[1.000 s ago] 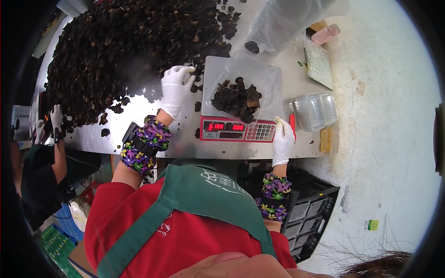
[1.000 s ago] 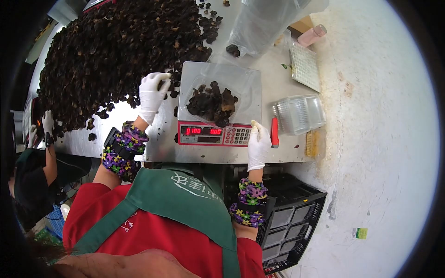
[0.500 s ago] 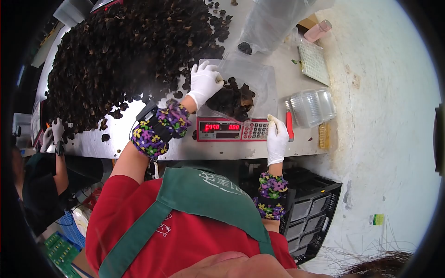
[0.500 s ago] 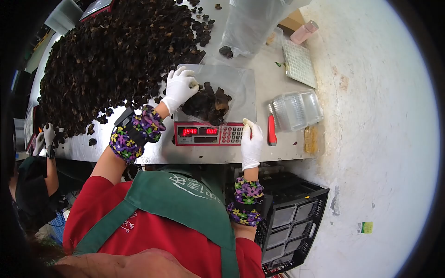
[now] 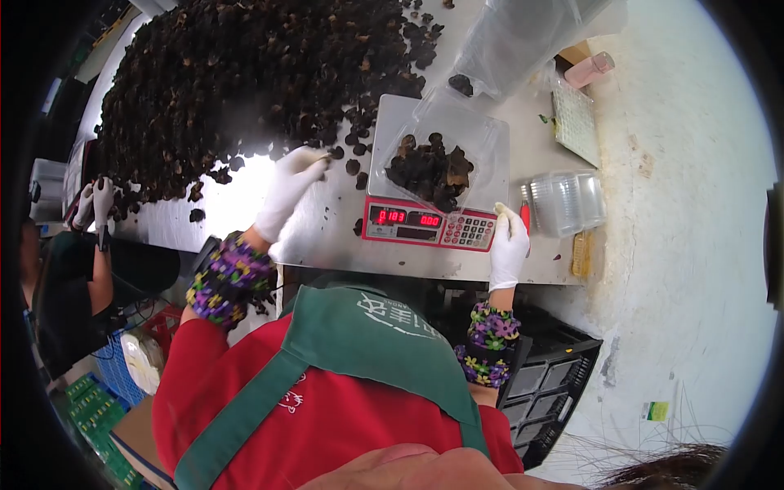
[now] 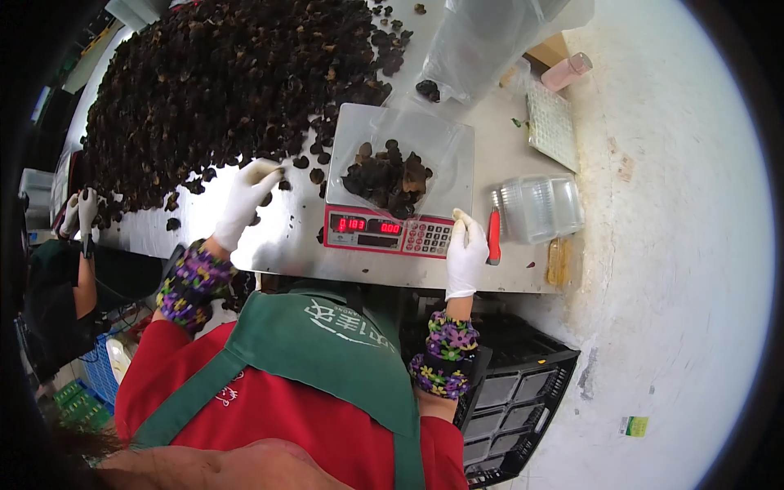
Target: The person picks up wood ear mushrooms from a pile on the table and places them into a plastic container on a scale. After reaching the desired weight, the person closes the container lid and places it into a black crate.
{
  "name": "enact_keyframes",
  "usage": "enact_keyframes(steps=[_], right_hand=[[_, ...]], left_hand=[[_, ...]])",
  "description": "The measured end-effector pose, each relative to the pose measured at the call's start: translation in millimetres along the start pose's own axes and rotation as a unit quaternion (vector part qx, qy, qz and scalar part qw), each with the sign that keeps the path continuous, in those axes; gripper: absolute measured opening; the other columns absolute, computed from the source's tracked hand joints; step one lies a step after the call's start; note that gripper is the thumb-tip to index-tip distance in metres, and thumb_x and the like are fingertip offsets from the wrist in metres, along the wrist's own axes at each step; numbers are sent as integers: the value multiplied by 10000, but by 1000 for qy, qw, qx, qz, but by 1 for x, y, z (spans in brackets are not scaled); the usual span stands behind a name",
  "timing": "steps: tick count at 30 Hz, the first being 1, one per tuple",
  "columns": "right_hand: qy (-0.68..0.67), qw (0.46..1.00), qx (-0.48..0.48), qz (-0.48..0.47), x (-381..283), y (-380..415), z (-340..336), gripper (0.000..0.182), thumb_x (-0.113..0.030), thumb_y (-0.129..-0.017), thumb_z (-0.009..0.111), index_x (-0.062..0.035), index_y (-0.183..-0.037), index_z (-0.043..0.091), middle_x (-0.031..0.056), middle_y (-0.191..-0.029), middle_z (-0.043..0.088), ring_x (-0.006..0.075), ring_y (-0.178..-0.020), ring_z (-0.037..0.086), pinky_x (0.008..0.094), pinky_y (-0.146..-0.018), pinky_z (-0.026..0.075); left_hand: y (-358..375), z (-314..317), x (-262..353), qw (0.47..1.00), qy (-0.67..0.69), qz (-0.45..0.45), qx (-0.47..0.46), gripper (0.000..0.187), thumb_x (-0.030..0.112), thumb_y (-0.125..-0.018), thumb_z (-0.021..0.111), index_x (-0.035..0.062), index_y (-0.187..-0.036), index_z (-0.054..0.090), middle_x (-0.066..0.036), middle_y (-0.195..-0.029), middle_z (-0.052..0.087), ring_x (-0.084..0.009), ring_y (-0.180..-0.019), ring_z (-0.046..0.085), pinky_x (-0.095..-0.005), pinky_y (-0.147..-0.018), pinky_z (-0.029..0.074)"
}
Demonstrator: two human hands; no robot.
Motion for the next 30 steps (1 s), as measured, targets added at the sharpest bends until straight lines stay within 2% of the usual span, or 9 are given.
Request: enact_keyframes(steps=[1,3,6,8,10,13,17,23,30], right_hand=[[-2,1000,0,5,-3,-3,0,225,-76,-998,568,23,-1142,710,146,-1100,727,218,-1019,679,327,-920,523],[5,1000,1,4,0,-8,1,230,-77,-997,570,23,-1150,709,140,-1105,731,219,-1014,686,324,-916,522],[-1,1000,-9,6,6,-17,3,228,-82,-999,573,20,-1150,710,135,-1106,731,212,-1006,686,318,-915,519],[-6,999,-16,33,2,-22,6,225,-88,-1000,578,14,-1149,711,129,-1102,733,205,-1007,682,311,-917,516],[5,1000,-17,-3,5,-29,10,217,-92,-1002,582,11,-1139,714,124,-1097,733,205,-1001,681,317,-912,516],[-3,999,-19,-31,0,-38,21,208,-107,-995,597,-11,-1132,721,126,-1088,734,222,-999,685,327,-904,517],[35,999,-14,-40,-19,-43,33,211,-155,-982,617,-45,-1124,728,136,-1074,732,258,-990,686,343,-896,517],[12,999,-20,-27,-26,-41,39,212,-142,-983,607,-18,-1115,717,148,-1075,715,264,-995,672,346,-884,514],[9,999,-42,3,-39,-19,27,218,-122,-985,600,-25,-1136,724,118,-1067,727,212,-988,667,316,-892,503]], left_hand=[[22,-27,-11,991,-47,-113,45,156,128,-935,697,-9,-1010,707,3,-882,698,-66,-812,630,-244,-728,511],[51,-94,-76,962,-222,116,113,173,137,-915,726,-30,-920,683,-62,-865,722,-130,-764,654,-290,-715,530],[128,-175,-121,894,-373,-103,225,150,178,-911,716,42,-975,704,-122,-895,720,-245,-835,701,-344,-779,534],[161,-191,-107,758,-582,-130,264,154,135,-951,659,36,-1068,679,-82,-974,708,-174,-908,661,-324,-833,522],[165,-194,-112,749,-590,-133,273,244,146,-959,651,31,-1174,659,-101,-1074,704,-202,-969,657,-339,-877,519],[129,-166,-129,924,-283,-11,259,252,72,-956,643,-7,-1195,655,-128,-1120,710,-208,-1029,670,-331,-937,513],[50,-46,-66,983,-102,78,132,223,17,-908,682,11,-1130,692,-81,-1072,714,-176,-1001,668,-307,-901,514],[-45,137,51,854,-313,413,-34,268,189,-850,726,139,-1109,679,-71,-1040,671,-307,-942,660,-436,-810,524],[-76,159,15,846,-389,351,-100,176,228,-855,733,128,-1000,721,-95,-923,642,-314,-875,653,-416,-764,527]])
Point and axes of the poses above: each hand's wrist, its own y-axis away from the middle knuckle, its own z-axis out of the palm, x = y × z, the point moved 4 cm from there along -y, towards the middle knuckle
